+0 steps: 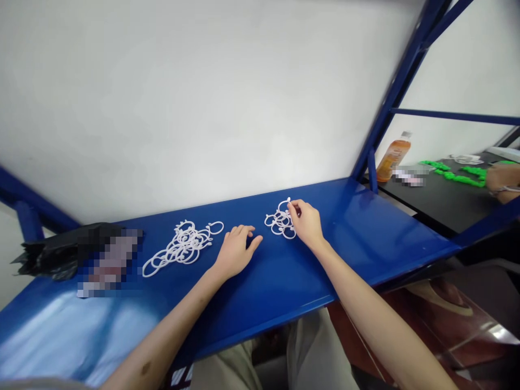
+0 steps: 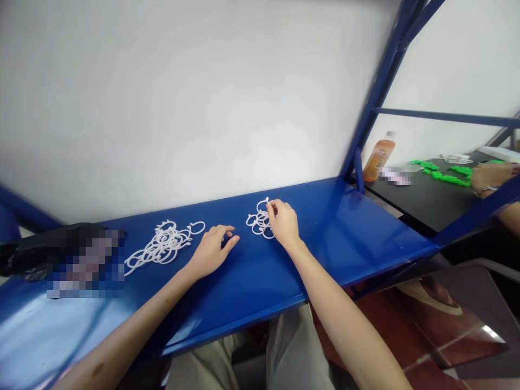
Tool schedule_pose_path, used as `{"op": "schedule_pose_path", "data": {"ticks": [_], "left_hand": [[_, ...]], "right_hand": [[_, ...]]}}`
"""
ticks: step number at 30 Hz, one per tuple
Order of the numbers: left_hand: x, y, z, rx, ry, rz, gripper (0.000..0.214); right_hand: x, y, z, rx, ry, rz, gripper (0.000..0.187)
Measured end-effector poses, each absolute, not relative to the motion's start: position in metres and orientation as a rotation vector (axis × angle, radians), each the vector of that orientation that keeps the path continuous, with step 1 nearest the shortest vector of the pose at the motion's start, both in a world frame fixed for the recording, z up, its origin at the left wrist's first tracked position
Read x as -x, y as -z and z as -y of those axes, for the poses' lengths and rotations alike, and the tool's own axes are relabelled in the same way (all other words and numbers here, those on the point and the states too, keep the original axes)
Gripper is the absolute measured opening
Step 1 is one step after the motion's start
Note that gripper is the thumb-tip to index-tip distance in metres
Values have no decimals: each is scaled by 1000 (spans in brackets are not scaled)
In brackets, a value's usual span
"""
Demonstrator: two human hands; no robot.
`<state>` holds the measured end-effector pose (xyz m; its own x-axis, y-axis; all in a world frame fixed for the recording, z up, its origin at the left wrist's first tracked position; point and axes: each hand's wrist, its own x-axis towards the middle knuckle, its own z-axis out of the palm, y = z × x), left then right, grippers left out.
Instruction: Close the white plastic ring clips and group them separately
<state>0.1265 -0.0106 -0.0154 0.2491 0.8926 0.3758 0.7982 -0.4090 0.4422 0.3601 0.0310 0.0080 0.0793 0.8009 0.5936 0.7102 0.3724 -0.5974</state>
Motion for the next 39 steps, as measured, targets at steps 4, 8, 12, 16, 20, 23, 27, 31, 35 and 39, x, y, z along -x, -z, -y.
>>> {"op": "schedule_pose_path", "data": {"ticks": [4, 8, 12, 16, 20, 23, 27, 31, 35, 39], "left_hand": [[-158, 11, -14, -2236, -836, -1788, 54], [-185, 11, -35, -2165, -833, -1895, 61], [-193, 15, -45, -2187, -853, -1842, 41], [-187, 20, -50, -2152, -899, -1724, 35], [-180, 22, -52, -2069, -1007, -1609, 40], [-174, 21, -48, -1996, -1041, -1531, 40], [-161, 19, -38, -1941, -1054, -1451, 39], [-141, 21, -24, -1958, -1095, -1372, 33], [-128, 23, -9, -1970, -1082, -1311, 30], [-125, 17, 2, -2081, -990, -1340, 30]], "right_hand": [[-371, -6, -38, 1395, -164, 1576, 22], [-376, -3, -42, 1468, -137, 1559, 24], [-378, 0, -49, 1496, -211, 1527, 20], [-380, -4, -66, 1429, -333, 1580, 9], [-385, -14, -91, 1372, -400, 1881, 9], [-385, -19, -107, 1373, -514, 2003, 11], [-378, -21, -120, 1345, -632, 2125, 12], [-373, -22, -123, 1313, -705, 2263, 16], [-372, -23, -121, 1369, -641, 2274, 18], [-371, -23, -117, 1460, -576, 2276, 21]]}}
